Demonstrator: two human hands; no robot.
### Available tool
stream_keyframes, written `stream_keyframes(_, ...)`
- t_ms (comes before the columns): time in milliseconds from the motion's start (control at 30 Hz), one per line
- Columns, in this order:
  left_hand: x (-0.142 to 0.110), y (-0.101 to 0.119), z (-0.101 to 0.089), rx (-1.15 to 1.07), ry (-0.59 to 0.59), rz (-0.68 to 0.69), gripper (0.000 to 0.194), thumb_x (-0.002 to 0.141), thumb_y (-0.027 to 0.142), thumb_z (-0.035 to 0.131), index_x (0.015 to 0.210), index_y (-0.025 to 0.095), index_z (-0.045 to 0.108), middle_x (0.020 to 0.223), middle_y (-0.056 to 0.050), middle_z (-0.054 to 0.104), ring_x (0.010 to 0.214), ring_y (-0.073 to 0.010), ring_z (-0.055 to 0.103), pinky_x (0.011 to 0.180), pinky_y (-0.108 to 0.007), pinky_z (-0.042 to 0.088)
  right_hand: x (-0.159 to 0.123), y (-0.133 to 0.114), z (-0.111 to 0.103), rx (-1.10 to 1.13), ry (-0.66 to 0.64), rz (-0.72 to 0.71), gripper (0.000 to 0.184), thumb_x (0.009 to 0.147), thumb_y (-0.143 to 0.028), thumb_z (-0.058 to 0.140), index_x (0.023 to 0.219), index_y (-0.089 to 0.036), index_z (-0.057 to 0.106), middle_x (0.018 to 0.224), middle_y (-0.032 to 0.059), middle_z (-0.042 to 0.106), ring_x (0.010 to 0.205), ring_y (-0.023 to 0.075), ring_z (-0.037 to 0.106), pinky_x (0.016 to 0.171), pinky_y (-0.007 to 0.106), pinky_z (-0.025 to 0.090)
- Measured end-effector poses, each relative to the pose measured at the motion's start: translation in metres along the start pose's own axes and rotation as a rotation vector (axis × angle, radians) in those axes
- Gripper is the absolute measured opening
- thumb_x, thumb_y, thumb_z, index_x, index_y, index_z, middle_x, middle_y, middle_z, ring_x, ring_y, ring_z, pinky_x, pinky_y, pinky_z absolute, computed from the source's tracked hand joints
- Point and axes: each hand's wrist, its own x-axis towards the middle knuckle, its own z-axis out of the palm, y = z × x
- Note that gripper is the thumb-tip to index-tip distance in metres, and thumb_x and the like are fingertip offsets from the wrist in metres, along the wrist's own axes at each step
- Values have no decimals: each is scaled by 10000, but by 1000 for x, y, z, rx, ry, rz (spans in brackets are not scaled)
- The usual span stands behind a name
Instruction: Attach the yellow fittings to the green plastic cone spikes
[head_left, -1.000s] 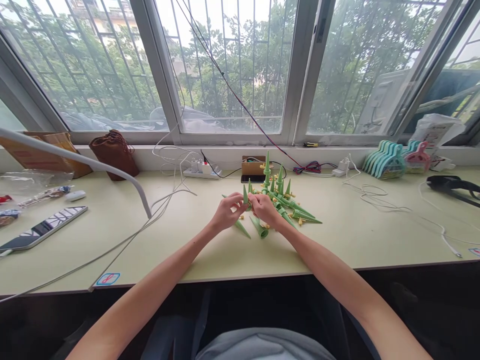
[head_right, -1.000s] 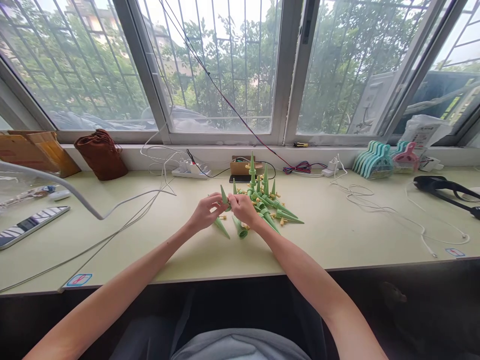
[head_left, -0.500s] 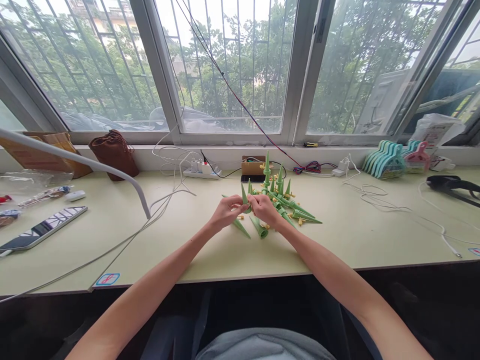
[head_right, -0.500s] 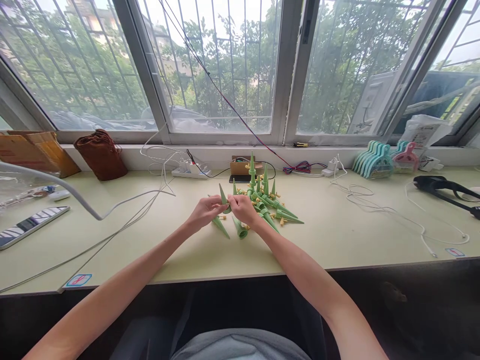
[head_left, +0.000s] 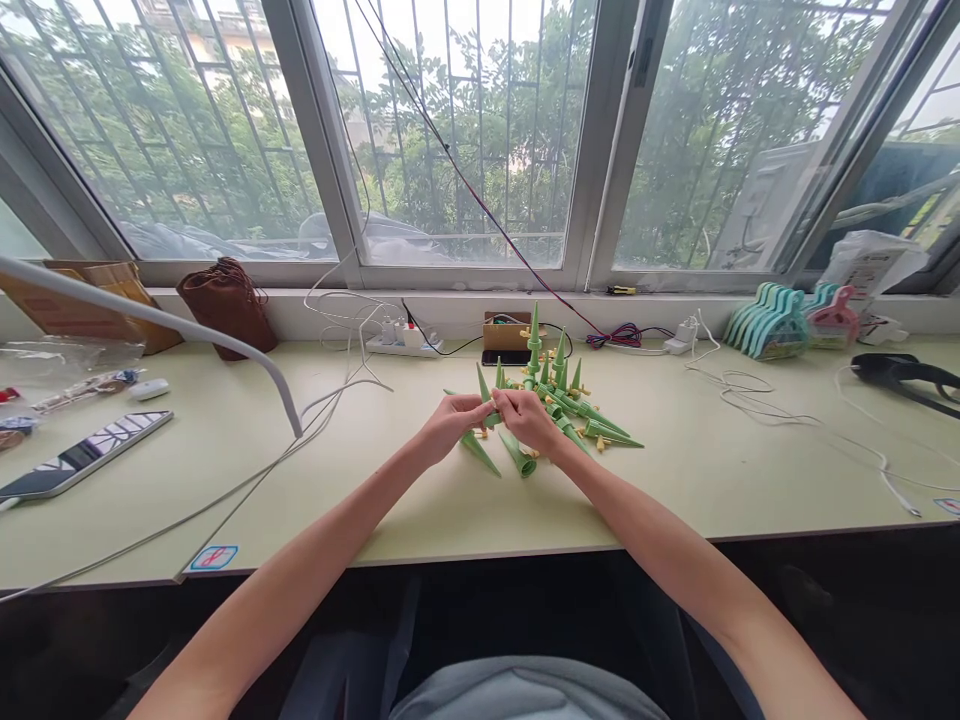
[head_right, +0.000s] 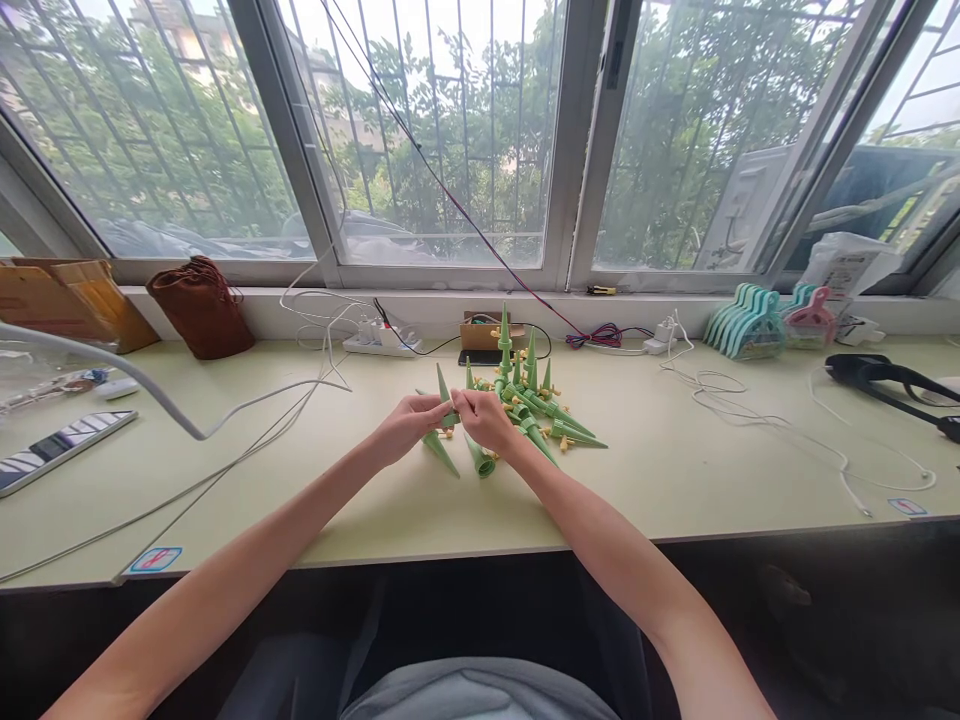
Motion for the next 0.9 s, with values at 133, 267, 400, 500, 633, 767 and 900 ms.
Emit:
stream_keyframes(133, 2, 0, -3, -147, -66, -52, 388, 752, 476, 758, 819, 97, 711, 749, -49, 570, 694, -129, 526, 677, -277, 475, -1, -2, -1, -21, -7, -72, 457, 978, -535, 309, 654, -213, 300, 584, -38, 318, 559, 111, 281, 552, 265, 249)
stream_keyframes(267, 4, -4, -7, -226, -98, -80, 348, 766, 443, 758, 832, 104, 711, 761, -48, 562, 685, -124, 527, 684, -285, 490, -1, -2, -2, -20, -28, -111, 416, 990, -483, 306, 673, -213, 315, 608, -31, 348, 575, 116, 300, 570, 262, 274)
stream_keyframes(400, 3, -4, -6, -226, -78, -79, 336, 747, 429, 776, 817, 109, 701, 744, -33, 542, 671, -120, 524, 675, -288, 497, 0, 0, -2, -9, -26, -103, 408, 986, -473, 320, 671, -213, 318, 604, -34, 349, 575, 117, 308, 573, 260, 281)
stream_keyframes(500, 2, -1, -2, -188, -70, -57, 345, 747, 438, 772, 805, 107, 697, 738, -29, 541, 660, -116, 522, 665, -290, 490, 0, 1, 0, 12, -13, -96, 410, 983, -473, 328, 667, -211, 316, 592, -37, 355, 565, 112, 306, 563, 257, 276)
stream_keyframes(633, 1, 1, 0, -105, -45, -25, 375, 746, 469, 763, 820, 106, 704, 744, -38, 565, 663, -121, 530, 648, -293, 486, -1, 2, 1, 25, -15, -68, 414, 984, -472, 330, 665, -209, 316, 585, -37, 365, 560, 109, 310, 558, 257, 272)
stream_keyframes(767, 2, -5, -3, 11, -16, 27, 401, 767, 504, 730, 838, 110, 708, 760, -44, 585, 701, -134, 548, 650, -283, 490, -1, 4, 1, 32, -7, -64, 412, 981, -464, 344, 661, -207, 313, 585, -39, 341, 563, 108, 294, 556, 258, 257)
stream_keyframes(900, 4, -9, -4, 124, 21, 87, 403, 786, 517, 701, 812, 115, 703, 735, -34, 578, 673, -127, 534, 624, -271, 484, -1, 5, 2, 33, -7, -35, 421, 978, -481, 348, 658, -207, 333, 586, -38, 325, 566, 112, 289, 551, 259, 250)
